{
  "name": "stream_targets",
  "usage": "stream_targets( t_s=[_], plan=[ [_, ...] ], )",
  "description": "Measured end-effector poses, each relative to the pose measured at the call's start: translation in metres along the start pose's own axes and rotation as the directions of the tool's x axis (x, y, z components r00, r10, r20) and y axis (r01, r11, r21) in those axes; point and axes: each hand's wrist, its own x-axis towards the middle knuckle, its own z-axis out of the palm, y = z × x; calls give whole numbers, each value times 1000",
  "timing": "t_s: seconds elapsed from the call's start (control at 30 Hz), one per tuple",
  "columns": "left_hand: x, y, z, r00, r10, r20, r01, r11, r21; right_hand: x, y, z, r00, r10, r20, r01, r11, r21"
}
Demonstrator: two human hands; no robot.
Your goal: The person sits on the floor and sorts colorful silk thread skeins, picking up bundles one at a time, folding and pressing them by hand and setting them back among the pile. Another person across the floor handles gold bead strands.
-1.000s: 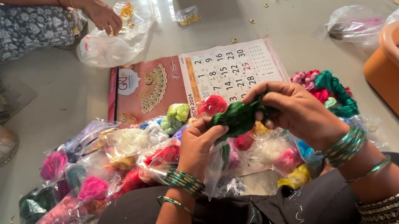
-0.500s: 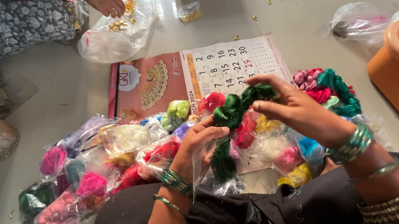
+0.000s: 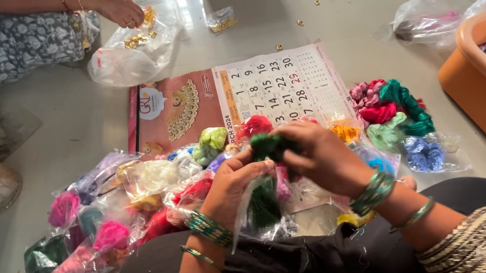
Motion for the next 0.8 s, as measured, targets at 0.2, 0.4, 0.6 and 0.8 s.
stream_targets(
  t_s=[0.2,0.4,0.6,0.8],
  plan=[
    [2,-8,-6,992,85,-94,-72,988,135,7,30,-6,969,246,20,-227,858,461],
    [2,-8,-5,983,123,-140,-76,951,299,9,28,-19,889,448,94,-356,547,758],
    [15,-30,-22,979,179,-96,-111,867,486,5,47,-31,883,422,206,-348,294,890],
    [5,-15,-13,988,141,-67,-119,959,256,12,48,-17,945,325,-42,-278,862,424]
  ],
)
